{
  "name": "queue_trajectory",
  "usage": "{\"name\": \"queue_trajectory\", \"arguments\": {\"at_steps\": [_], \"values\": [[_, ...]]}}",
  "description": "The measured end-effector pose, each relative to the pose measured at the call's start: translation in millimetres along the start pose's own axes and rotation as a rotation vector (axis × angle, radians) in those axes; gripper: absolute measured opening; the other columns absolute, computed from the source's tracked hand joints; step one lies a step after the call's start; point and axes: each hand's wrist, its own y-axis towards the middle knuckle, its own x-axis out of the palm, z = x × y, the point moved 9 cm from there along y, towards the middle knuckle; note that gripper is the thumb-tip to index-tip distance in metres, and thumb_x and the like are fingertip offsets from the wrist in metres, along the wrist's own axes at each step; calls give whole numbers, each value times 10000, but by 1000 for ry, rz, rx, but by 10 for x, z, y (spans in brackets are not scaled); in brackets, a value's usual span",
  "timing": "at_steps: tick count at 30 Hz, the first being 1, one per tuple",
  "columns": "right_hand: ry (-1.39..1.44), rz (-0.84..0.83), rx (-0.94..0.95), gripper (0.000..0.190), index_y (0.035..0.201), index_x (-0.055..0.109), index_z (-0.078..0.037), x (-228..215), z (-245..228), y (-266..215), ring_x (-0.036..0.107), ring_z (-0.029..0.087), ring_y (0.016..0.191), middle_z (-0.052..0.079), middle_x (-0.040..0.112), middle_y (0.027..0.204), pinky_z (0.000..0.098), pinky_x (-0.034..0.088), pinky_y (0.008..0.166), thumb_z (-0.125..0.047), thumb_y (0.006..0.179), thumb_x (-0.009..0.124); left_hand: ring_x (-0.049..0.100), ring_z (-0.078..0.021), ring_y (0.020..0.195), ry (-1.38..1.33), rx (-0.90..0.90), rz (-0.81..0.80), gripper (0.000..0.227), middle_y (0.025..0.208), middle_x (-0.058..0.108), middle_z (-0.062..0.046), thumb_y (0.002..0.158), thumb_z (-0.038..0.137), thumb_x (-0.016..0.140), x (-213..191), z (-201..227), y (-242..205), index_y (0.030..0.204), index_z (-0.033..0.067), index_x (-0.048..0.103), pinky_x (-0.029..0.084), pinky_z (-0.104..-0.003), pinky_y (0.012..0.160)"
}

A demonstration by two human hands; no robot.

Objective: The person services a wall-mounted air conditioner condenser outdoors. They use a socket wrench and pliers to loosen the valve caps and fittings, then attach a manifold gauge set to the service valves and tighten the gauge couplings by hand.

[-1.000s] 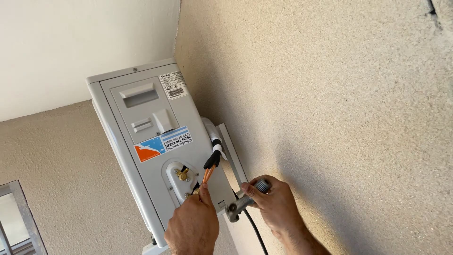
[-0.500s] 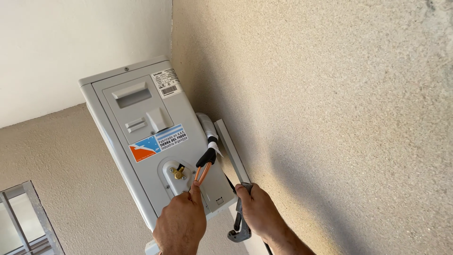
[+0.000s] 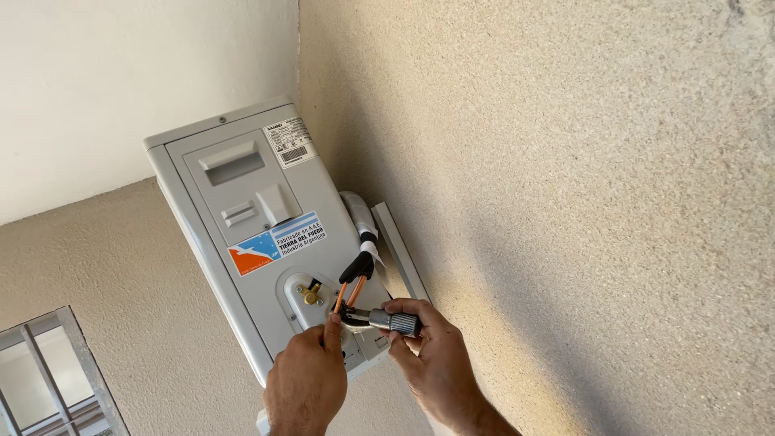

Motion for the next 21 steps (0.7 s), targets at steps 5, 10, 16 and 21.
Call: {"name": "queue_trajectory", "arguments": {"at_steps": [5, 10, 16, 21], "values": [[-38, -84, -109, 332, 1218, 605, 13, 41, -25, 72, 738, 221, 1148, 152, 682, 1262, 362, 533, 1055, 88, 894, 607, 789, -190, 823, -15, 38, 32, 614, 819, 777, -89, 1089, 540, 287, -10, 27, -4, 1084, 119, 733, 631, -456, 856], [-43, -110, -117, 340, 1219, 605, 4, 53, 8, 94, 725, 212, 1144, 149, 671, 1257, 361, 531, 1059, 99, 893, 604, 809, -195, 839, -122, 149, 156, 519, 859, 800, -70, 1027, 434, 428, -145, 120, -7, 1412, 91, 493, 651, -434, 826], [-156, -121, -258, 327, 1188, 615, -22, 49, 51, 56, 707, 178, 1132, 127, 663, 1298, 347, 574, 991, 112, 889, 614, 782, -172, 899, -22, 111, 63, 486, 935, 798, -60, 1085, 422, 395, -112, 156, -46, 1454, 127, 510, 633, -421, 888], [21, -68, -186, 298, 1142, 646, 1, 5, 134, 93, 701, 202, 1098, 151, 675, 1298, 340, 616, 983, 125, 872, 631, 787, -162, 895, -138, 185, 73, 510, 958, 789, -80, 1059, 416, 424, -114, 174, 8, 1483, 141, 495, 618, -419, 911]]}}
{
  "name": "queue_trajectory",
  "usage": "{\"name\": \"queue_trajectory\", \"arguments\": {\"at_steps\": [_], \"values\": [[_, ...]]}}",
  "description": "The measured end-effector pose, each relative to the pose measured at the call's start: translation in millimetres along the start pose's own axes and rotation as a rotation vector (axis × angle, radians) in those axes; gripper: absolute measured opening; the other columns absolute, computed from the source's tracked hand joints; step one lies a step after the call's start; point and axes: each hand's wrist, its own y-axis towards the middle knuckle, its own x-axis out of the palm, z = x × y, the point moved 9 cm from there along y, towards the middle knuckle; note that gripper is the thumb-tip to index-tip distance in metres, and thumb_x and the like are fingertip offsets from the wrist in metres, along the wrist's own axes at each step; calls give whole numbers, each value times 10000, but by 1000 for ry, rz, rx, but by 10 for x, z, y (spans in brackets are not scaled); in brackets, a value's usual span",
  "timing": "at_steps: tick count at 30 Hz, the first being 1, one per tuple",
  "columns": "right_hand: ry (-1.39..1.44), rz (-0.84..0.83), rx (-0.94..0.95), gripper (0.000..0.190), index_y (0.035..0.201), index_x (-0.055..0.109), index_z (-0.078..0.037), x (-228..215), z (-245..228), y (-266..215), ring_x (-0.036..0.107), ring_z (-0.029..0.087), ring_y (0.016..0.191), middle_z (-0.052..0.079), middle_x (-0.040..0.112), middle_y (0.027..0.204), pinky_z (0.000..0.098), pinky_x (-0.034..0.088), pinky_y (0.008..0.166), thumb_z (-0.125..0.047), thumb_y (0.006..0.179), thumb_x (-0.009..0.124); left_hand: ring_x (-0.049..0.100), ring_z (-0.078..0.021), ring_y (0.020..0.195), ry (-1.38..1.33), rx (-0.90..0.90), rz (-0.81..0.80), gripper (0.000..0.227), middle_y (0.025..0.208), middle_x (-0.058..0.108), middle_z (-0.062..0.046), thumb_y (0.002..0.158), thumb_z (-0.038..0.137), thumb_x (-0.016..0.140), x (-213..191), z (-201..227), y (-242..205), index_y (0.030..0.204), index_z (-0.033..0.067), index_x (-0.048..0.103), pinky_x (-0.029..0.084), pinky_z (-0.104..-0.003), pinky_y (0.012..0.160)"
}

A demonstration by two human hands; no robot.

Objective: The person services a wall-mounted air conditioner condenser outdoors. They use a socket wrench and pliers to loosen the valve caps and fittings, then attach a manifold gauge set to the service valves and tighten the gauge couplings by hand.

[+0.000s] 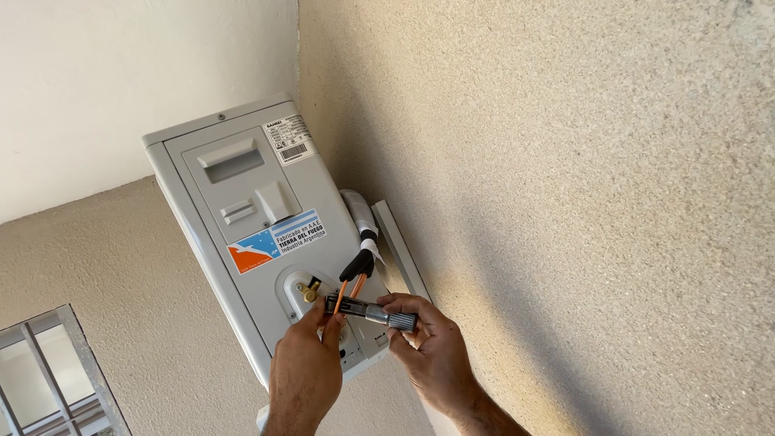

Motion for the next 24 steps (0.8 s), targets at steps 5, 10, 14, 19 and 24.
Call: {"name": "queue_trajectory", "arguments": {"at_steps": [5, 10, 14, 19, 24], "values": [[77, 67, 140, 307, 1181, 648, 1, 4, -31, -11, 736, 199, 1121, 153, 703, 1264, 314, 633, 957, 87, 886, 637, 785, -165, 867, -60, -5, 29, 516, 943, 778, -92, 1039, 414, 449, -6, -19, -26, 1481, 152, 502, 625, -421, 883], [72, 80, 152, 325, 1200, 642, 20, -9, 0, -14, 744, 205, 1118, 158, 711, 1255, 315, 639, 908, 86, 882, 637, 782, -151, 812, -49, -73, 12, 507, 866, 796, -112, 1063, 418, 442, -52, 26, -102, 1508, 182, 505, 642, -404, 850], [72, 77, 210, 300, 1238, 600, -3, -32, -161, 2, 727, 259, 1113, 212, 682, 1243, 345, 595, 953, -14, 942, 551, 771, -151, 768, -95, -99, 9, 508, 853, 785, -87, 1049, 430, 445, -45, 6, -98, 1503, 209, 499, 637, -408, 838], [-137, 105, 674, 375, 1287, 615, -20, -184, 169, -134, 738, 418, 939, 356, 731, 1054, 482, 631, 868, -286, 1130, 402, 769, -159, 764, -75, -92, -12, 501, 824, 781, -104, 1071, 423, 416, -6, 0, -96, 1520, 216, 491, 638, -402, 833], [-382, -67, -296, 380, 1191, 587, 31, -39, -446, -21, 743, 246, 992, 212, 677, 1093, 431, 618, 926, -327, 1065, 585, 783, -159, 832, -73, -83, 1, 513, 889, 788, -103, 1064, 421, 421, -17, 0, -100, 1517, 186, 484, 624, -414, 903]]}}
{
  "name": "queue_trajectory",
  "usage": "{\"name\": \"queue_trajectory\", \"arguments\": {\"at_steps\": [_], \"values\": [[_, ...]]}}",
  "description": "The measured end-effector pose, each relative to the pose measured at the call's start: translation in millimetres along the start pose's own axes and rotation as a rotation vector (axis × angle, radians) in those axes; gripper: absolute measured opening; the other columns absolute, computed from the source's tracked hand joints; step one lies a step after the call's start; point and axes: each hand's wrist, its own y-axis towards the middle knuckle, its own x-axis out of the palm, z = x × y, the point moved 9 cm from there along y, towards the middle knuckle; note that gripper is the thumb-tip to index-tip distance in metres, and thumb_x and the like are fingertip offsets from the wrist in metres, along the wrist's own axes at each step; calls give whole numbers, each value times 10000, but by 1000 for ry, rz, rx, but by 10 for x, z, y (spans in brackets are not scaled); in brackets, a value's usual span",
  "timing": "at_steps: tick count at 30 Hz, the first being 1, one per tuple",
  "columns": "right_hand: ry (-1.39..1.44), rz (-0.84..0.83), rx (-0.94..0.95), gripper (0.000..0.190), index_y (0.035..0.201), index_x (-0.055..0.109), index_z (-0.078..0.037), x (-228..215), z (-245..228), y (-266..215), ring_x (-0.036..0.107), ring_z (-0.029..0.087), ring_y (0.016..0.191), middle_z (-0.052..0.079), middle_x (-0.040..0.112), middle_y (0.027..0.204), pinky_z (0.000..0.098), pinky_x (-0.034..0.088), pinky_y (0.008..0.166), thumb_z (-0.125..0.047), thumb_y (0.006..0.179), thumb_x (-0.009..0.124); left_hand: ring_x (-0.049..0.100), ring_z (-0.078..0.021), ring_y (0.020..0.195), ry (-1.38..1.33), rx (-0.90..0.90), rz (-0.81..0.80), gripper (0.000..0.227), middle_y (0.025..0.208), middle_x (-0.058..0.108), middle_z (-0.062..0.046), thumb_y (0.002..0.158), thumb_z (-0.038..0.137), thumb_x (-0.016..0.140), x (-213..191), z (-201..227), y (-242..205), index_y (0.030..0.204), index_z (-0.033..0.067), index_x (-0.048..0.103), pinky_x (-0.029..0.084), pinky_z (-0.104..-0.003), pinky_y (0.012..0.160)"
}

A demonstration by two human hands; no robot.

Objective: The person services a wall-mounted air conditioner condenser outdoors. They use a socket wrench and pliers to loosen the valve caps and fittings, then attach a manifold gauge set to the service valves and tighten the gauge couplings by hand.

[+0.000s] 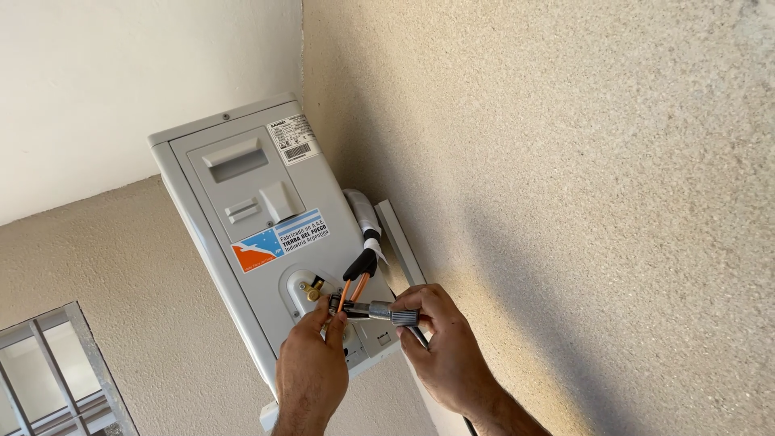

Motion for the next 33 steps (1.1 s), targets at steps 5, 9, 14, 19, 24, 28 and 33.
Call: {"name": "queue_trajectory", "arguments": {"at_steps": [5, 9, 14, 19, 24, 28, 33], "values": [[37, -72, 576, 309, 1319, 564, -55, 6, 321, -12, 742, 282, 898, 180, 705, 1091, 455, 616, 822, -291, 1123, 533, 773, -145, 924, -6, 40, 35, 503, 1013, 789, -85, 1054, 419, 424, -12, 8, 40, 1488, 177, 503, 595, -429, 963], [49, -112, 565, 311, 1278, 641, -12, 52, 312, -78, 732, 246, 881, 173, 739, 1003, 392, 619, 814, -212, 1044, 600, 770, -140, 940, -28, 24, 14, 499, 1019, 798, -80, 1052, 424, 420, -30, 33, 18, 1494, 208, 501, 592, -429, 977], [27, -97, 493, 381, 1288, 605, -51, 6, 117, 8, 751, 139, 867, 90, 724, 941, 288, 648, 789, -201, 943, 664, 769, -141, 855, -29, 32, 24, 497, 952, 799, -85, 1054, 420, 425, 9, -10, 32, 1497, 211, 507, 607, -421, 925], [30, -154, 668, 391, 1271, 636, -36, 34, 254, -52, 728, 163, 751, 111, 726, 841, 309, 625, 698, -298, 982, 600, 760, -141, 777, -67, 27, 15, 503, 885, 792, -83, 1052, 414, 431, 14, -16, 16, 1513, 219, 480, 632, -399, 845], [-43, -64, 277, 540, 1281, 507, 50, -68, 75, 14, 709, 155, 660, 97, 721, 809, 304, 619, 586, -443, 1061, 489, 749, -125, 724, -62, 17, 29, 490, 791, 777, -97, 1061, 415, 455, 61, -98, 79, 1489, 189, 526, 642, -378, 761], [-158, -77, 190, 555, 1180, 565, 95, -9, 241, -30, 675, 153, 639, 122, 700, 780, 304, 581, 547, -446, 1069, 514, 726, -126, 683, -60, 26, 12, 489, 749, 748, -81, 1055, 413, 441, 34, -63, 47, 1492, 206, 509, 638, -369, 718], [-71, -105, 682, 577, 1134, 596, 30, -20, 547, -225, 640, 141, 550, 114, 668, 742, 315, 554, 480, -490, 1059, 357, 687, -96, 633, -98, 43, 15, 468, 698, 712, -56, 1052, 403, 443, 37, -75, 53, 1467, 209, 536, 604, -343, 664]]}}
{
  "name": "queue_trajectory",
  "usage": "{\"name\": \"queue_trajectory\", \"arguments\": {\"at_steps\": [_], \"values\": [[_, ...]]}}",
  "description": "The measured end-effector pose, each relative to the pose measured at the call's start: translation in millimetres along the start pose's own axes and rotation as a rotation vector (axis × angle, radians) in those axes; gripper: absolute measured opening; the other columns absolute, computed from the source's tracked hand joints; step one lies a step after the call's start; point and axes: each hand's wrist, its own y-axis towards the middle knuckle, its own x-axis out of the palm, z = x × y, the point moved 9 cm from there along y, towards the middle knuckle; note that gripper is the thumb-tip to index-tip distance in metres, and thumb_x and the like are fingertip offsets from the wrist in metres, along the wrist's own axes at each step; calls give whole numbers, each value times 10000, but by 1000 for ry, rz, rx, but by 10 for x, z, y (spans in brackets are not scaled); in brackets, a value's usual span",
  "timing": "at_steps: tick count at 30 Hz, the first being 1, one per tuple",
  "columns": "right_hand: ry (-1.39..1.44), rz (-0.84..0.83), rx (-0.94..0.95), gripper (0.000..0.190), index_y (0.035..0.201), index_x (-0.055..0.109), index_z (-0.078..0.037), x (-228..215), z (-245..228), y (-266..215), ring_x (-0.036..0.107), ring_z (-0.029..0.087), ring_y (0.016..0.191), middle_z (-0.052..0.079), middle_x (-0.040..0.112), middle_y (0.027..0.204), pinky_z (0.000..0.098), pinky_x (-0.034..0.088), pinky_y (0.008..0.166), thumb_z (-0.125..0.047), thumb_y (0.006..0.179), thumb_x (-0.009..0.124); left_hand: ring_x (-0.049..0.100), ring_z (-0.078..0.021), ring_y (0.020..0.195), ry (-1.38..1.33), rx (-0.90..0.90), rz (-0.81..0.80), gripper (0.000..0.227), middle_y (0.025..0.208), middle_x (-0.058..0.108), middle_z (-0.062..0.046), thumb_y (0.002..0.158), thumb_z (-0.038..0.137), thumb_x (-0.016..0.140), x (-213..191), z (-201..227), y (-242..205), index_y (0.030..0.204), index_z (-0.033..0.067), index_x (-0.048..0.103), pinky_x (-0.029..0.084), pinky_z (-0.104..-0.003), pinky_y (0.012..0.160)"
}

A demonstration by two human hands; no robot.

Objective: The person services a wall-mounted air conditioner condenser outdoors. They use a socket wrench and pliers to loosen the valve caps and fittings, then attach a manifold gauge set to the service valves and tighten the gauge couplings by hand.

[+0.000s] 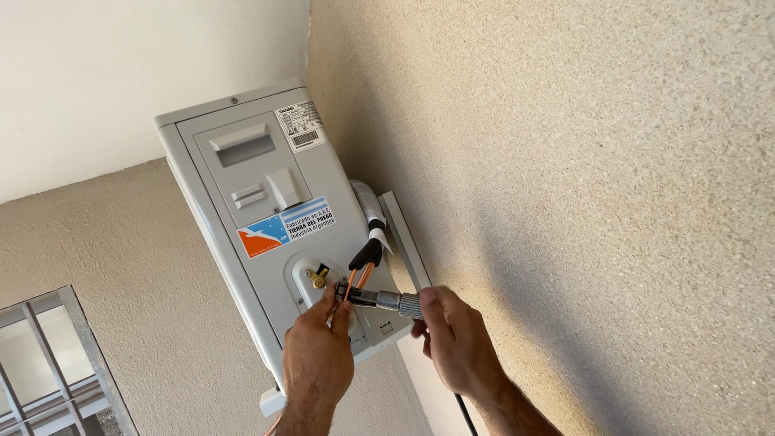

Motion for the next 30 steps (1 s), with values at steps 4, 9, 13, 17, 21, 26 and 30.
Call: {"name": "queue_trajectory", "arguments": {"at_steps": [4, 9, 13, 17, 21, 26, 30], "values": [[-58, 48, -339, 611, 1178, 566, -17, -9, -250, 22, 636, 104, 584, 62, 678, 772, 307, 560, 488, -580, 988, 424, 669, -115, 630, -29, -27, -11, 467, 716, 709, -73, 1056, 392, 452, -21, -13, -19, 1484, 215, 517, 608, -359, 646], [-74, 7, 52, 620, 1051, 689, -20, -27, 130, 137, 594, 163, 535, 129, 698, 709, 321, 492, 474, -518, 1072, 320, 701, -117, 653, -21, 6, 0, 456, 771, 741, -74, 1068, 394, 448, 5, -22, -28, 1473, 207, 543, 612, -351, 668], [-95, 61, -373, 540, 1096, 634, -20, -86, -305, 33, 630, 100, 584, 55, 708, 757, 299, 538, 503, -530, 1053, 460, 704, -114, 672, -58, -16, -8, 451, 790, 742, -78, 1063, 406, 452, 4, -74, -19, 1464, 222, 549, 612, -357, 706], [-220, 59, -237, 628, 919, 671, 29, -69, -44, 214, 529, 121, 499, 61, 619, 641, 311, 453, 452, -538, 1077, 452, 707, -109, 695, -33, 24, 2, 451, 804, 744, -69, 1059, 415, 453, -9, -55, -32, 1460, 232, 551, 613, -369, 733], [-292, -6, -107, 548, 875, 629, -69, -72, -316, 25, 501, 75, 456, -7, 564, 565, 287, 443, 416, -547, 1060, 432, 701, -102, 704, -69, 31, 1, 445, 811, 735, -64, 1045, 410, 450, -11, -52, -31, 1450, 263, 558, 610, -371, 718], [-302, -18, -127, 521, 842, 588, -130, 3, -93, 238, 402, 85, 421, -38, 480, 530, 340, 369, 391, -610, 987, 448, 717, -121, 723, -24, 19, -32, 457, 828, 748, -79, 1068, 421, 439, -28, -1, -82, 1477, 239, 533, 627, -366, 727], [-10, -72, 188, 751, 842, 596, 65, -46, 437, 427, 286, 110, 445, 13, 371, 568, 332, 307, 427, -642, 1080, 506, 743, -122, 775, -33, 0, -57, 464, 864, 749, -79, 1077, 407, 416, 32, -7, -86, 1489, 216, 510, 656, -363, 750]]}}
